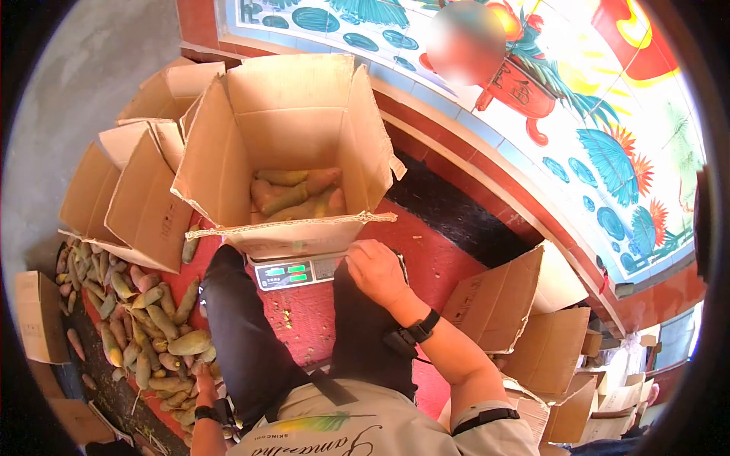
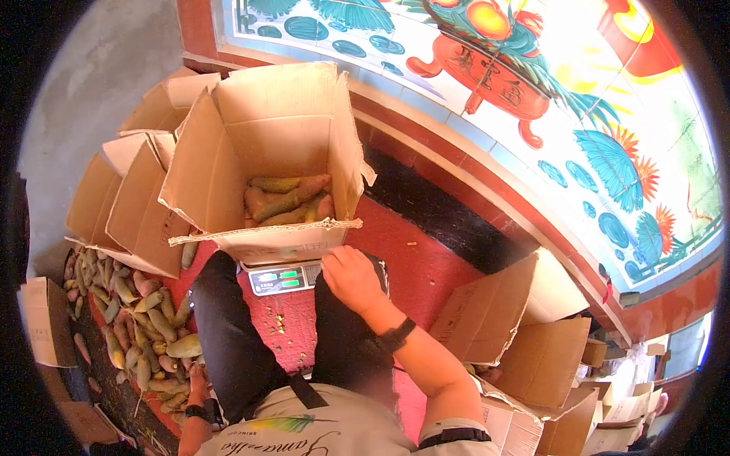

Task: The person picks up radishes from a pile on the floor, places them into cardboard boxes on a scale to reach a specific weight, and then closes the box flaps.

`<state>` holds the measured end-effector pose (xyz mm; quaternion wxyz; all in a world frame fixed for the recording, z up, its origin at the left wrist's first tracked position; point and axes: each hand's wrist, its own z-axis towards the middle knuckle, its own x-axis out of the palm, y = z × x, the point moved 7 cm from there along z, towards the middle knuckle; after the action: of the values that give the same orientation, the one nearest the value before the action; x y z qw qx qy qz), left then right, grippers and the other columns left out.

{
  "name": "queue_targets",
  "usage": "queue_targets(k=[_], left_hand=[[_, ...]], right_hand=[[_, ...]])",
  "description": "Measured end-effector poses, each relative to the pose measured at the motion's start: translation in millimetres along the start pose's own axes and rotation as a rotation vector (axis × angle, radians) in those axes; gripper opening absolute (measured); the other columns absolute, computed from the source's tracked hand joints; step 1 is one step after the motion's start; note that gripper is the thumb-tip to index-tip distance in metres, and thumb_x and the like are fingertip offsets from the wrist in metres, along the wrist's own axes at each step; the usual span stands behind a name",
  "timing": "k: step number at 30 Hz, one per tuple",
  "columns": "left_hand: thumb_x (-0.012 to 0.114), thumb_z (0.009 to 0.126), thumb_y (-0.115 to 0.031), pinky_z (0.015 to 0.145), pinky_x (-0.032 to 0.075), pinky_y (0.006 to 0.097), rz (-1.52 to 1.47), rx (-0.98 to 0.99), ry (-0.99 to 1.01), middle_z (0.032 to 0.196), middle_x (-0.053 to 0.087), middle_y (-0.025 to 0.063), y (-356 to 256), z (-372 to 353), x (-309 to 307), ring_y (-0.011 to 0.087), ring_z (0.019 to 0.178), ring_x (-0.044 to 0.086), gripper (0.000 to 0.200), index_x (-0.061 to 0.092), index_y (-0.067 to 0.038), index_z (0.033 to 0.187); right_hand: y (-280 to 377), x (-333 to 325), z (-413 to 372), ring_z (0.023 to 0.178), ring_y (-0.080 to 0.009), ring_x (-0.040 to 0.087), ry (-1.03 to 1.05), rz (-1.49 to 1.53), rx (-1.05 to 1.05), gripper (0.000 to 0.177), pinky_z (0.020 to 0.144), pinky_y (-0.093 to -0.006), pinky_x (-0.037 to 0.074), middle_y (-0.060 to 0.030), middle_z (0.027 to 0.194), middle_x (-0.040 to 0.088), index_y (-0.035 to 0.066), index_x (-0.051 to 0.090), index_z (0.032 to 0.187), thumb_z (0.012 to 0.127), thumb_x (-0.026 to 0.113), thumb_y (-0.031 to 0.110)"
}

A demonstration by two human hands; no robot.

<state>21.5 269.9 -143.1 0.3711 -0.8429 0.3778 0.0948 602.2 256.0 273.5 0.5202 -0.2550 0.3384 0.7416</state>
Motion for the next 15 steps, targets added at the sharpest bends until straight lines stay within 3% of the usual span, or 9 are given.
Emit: queue_targets(k=[1, 2, 4, 5, 10, 11, 13, 15], left_hand=[[0.047, 0.086, -0.046, 0.111, 0.004, 0.0377, -0.058, -0.043, 0.000, 0.146, 0.023, 0.0094, -9, -6, 3, 0.0260, 0.136, 0.014, 0.072, 0.024, -0.004, 0.140], [0.047, 0.086, -0.046, 0.111, 0.004, 0.0377, -0.058, -0.043, -0.001, 0.146, 0.023, 0.0094, -27, -12, 8, 0.0260, 0.136, 0.014, 0.072, 0.024, -0.004, 0.140], [0.046, 0.086, -0.049, 0.111, 0.005, 0.0376, 1.790, -0.030, 0.150, 0.146, 0.022, 0.0107, -54, -22, 23, 0.0247, 0.137, 0.011, 0.074, 0.024, -0.003, 0.140], [0.046, 0.086, -0.049, 0.111, 0.005, 0.0376, 1.789, -0.030, 0.148, 0.146, 0.022, 0.0107, -64, -27, 24, 0.0247, 0.137, 0.011, 0.074, 0.024, -0.003, 0.140], [0.050, 0.088, -0.033, 0.090, 0.044, 0.0344, 0.925, -0.044, -0.194, 0.127, 0.046, 0.0117, -104, -47, 7, 0.0262, 0.112, 0.050, 0.048, 0.044, -0.003, 0.125], [0.050, 0.088, -0.033, 0.090, 0.044, 0.0344, 0.925, -0.044, -0.196, 0.127, 0.046, 0.0117, -101, -46, 8, 0.0262, 0.112, 0.050, 0.048, 0.044, -0.003, 0.125], [0.048, 0.089, -0.022, 0.068, 0.052, 0.0336, 0.940, 0.095, -0.332, 0.107, 0.053, 0.0122, -96, -41, 9, 0.0271, 0.087, 0.060, 0.026, 0.050, -0.005, 0.108], [0.046, 0.090, -0.021, 0.067, 0.052, 0.0355, 0.785, 0.146, -0.374, 0.101, 0.054, 0.0134, -57, -16, 11, 0.0291, 0.084, 0.060, 0.022, 0.051, -0.005, 0.104]], right_hand=[[0, 0, 0, 0.073, -0.0265, 0.053, -0.002, 0.007, 0.005, 0.012, 0.066, -0.0355, 0.045, -0.0093, 0.079, 0.051, 0.004, 0.053, 0.079, 0.071, 0.062, 0.006], [-1, 0, 0, 0.073, -0.0265, 0.053, -0.003, 0.013, 0.011, 0.012, 0.066, -0.0354, 0.045, -0.0093, 0.079, 0.051, 0.004, 0.053, 0.078, 0.071, 0.062, 0.006], [-1, 0, -1, 0.073, -0.0265, 0.053, -0.001, 0.010, 0.009, 0.012, 0.066, -0.0355, 0.045, -0.0094, 0.079, 0.051, 0.004, 0.053, 0.079, 0.071, 0.062, 0.006], [-1, 1, -1, 0.073, -0.0265, 0.053, 0.002, 0.005, 0.009, 0.012, 0.066, -0.0355, 0.045, -0.0094, 0.079, 0.051, 0.004, 0.053, 0.079, 0.071, 0.062, 0.006], [-2, 1, -2, 0.072, -0.0265, 0.053, -0.007, 0.000, 0.012, 0.012, 0.065, -0.0357, 0.045, -0.0094, 0.078, 0.050, 0.004, 0.053, 0.079, 0.071, 0.062, 0.006], [-2, 0, -1, 0.072, -0.0264, 0.053, -0.023, -0.002, 0.013, 0.012, 0.065, -0.0359, 0.045, -0.0094, 0.077, 0.050, 0.004, 0.053, 0.079, 0.071, 0.062, 0.006], [-2, 0, -1, 0.072, -0.0265, 0.053, -0.017, -0.001, 0.018, 0.012, 0.065, -0.0359, 0.045, -0.0094, 0.078, 0.050, 0.004, 0.053, 0.079, 0.071, 0.062, 0.006], [-2, -1, -2, 0.072, -0.0265, 0.053, -0.010, -0.002, 0.024, 0.011, 0.065, -0.0359, 0.045, -0.0094, 0.078, 0.050, 0.004, 0.053, 0.079, 0.072, 0.062, 0.007]])
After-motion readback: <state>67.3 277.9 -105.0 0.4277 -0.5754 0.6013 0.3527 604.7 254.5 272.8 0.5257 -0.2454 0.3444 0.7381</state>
